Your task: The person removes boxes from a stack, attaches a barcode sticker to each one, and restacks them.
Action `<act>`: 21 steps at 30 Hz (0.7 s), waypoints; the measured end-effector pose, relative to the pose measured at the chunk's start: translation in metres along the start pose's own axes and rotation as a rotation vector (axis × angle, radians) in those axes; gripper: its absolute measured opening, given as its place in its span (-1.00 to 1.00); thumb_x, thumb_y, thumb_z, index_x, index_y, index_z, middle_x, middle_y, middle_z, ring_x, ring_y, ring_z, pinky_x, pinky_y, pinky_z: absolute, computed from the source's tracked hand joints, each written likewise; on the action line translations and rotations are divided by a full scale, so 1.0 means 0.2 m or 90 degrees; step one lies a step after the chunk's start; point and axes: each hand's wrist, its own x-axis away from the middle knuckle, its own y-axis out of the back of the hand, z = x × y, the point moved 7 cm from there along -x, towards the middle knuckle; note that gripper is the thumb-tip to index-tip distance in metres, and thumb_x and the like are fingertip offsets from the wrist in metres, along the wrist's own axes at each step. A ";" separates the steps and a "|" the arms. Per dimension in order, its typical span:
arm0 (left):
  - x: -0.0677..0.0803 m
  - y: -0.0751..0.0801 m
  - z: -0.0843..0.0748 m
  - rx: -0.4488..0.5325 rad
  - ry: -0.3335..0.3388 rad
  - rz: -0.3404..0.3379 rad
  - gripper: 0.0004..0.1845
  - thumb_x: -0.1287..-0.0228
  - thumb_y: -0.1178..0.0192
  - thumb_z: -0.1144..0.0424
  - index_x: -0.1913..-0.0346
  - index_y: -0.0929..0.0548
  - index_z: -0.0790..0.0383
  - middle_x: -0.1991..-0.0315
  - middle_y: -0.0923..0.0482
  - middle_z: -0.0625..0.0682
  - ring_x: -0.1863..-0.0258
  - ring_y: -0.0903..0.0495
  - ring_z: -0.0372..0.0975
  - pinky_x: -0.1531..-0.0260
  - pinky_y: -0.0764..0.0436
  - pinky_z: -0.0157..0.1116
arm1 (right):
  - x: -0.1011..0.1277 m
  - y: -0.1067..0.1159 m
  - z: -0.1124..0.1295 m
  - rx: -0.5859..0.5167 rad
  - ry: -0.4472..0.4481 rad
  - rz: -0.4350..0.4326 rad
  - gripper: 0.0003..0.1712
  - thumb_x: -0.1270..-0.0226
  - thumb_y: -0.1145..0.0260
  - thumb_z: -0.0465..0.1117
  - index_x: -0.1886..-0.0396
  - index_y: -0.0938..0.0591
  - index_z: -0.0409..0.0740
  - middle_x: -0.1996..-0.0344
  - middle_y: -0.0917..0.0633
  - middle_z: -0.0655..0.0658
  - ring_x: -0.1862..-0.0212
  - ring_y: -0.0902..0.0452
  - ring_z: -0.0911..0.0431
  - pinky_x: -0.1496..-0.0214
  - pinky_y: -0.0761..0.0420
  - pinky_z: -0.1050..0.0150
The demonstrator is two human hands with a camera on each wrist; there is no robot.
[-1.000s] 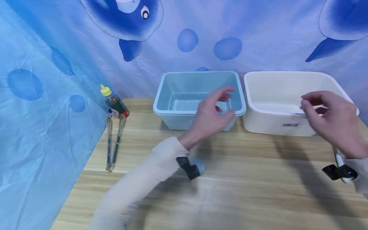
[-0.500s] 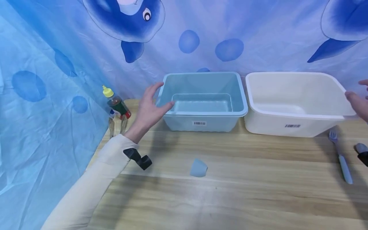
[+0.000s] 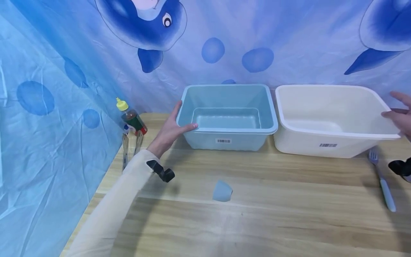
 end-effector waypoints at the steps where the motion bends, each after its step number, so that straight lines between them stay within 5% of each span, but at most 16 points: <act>1: 0.00 0.00 0.00 -0.004 -0.001 -0.001 0.15 -0.02 -0.45 0.02 -0.52 0.16 -0.33 -0.54 0.03 0.04 -0.44 -0.14 0.03 -0.37 -0.23 0.13 | 0.04 -0.01 0.06 -0.005 0.011 0.010 -0.13 -0.34 -0.28 -0.20 -0.45 -0.09 0.56 0.10 -0.64 0.41 0.58 -0.46 0.61 0.71 -0.53 0.37; 3: 0.00 -0.01 0.00 -0.006 -0.008 -0.002 0.17 0.00 -0.47 0.04 -0.52 0.16 -0.34 -0.53 0.01 0.04 -0.43 -0.16 0.03 -0.37 -0.23 0.14 | 0.09 -0.03 0.13 -0.035 0.050 0.024 -0.16 -0.31 -0.29 -0.27 -0.43 -0.21 0.48 0.38 -0.64 0.49 0.59 -0.51 0.57 0.78 -0.50 0.33; 7: -0.01 -0.01 0.00 -0.008 -0.011 -0.004 0.20 0.05 -0.50 0.05 -0.52 0.14 -0.31 -0.52 -0.04 0.04 -0.41 -0.19 0.00 -0.36 -0.25 0.13 | 0.08 -0.04 0.08 -0.014 0.075 0.014 -0.18 -0.31 -0.23 -0.36 -0.42 -0.26 0.44 0.43 -0.62 0.52 0.61 -0.51 0.57 0.78 -0.50 0.33; 8: -0.01 -0.01 0.00 -0.009 -0.013 -0.004 0.21 0.06 -0.51 0.05 -0.53 0.15 -0.30 -0.52 -0.04 0.04 -0.41 -0.20 0.00 -0.35 -0.26 0.12 | 0.06 -0.03 0.05 0.003 0.077 -0.003 -0.19 -0.33 -0.21 -0.34 -0.39 -0.26 0.52 0.49 -0.43 0.70 0.63 -0.48 0.59 0.81 -0.47 0.34; 14: -0.03 -0.02 -0.02 -0.009 -0.024 -0.004 0.23 0.07 -0.52 0.09 -0.54 0.15 -0.20 -0.54 0.01 0.05 -0.42 -0.19 0.01 -0.39 -0.23 0.07 | -0.01 0.01 -0.03 0.172 0.051 -0.058 -0.21 -0.39 -0.13 -0.20 -0.39 -0.09 0.67 0.68 -0.25 0.71 0.75 -0.36 0.58 0.78 -0.48 0.32; 20: -0.04 -0.02 0.00 -0.008 -0.031 -0.002 0.22 0.05 -0.51 0.11 -0.54 0.16 -0.20 -0.55 0.05 0.03 -0.43 -0.16 0.02 -0.41 -0.19 0.06 | 0.06 -0.02 0.09 0.138 0.039 -0.052 -0.27 -0.39 -0.15 -0.13 -0.36 -0.14 0.68 0.76 -0.33 0.68 0.80 -0.39 0.51 0.87 -0.42 0.20; 21: -0.04 -0.02 0.00 -0.010 -0.030 -0.002 0.22 0.04 -0.51 0.10 -0.54 0.17 -0.20 -0.55 0.05 0.04 -0.43 -0.16 0.02 -0.40 -0.20 0.07 | 0.12 -0.04 0.16 0.150 0.026 -0.055 -0.28 -0.40 -0.14 -0.13 -0.39 -0.14 0.61 0.77 -0.49 0.52 0.77 -0.50 0.37 0.82 -0.47 0.15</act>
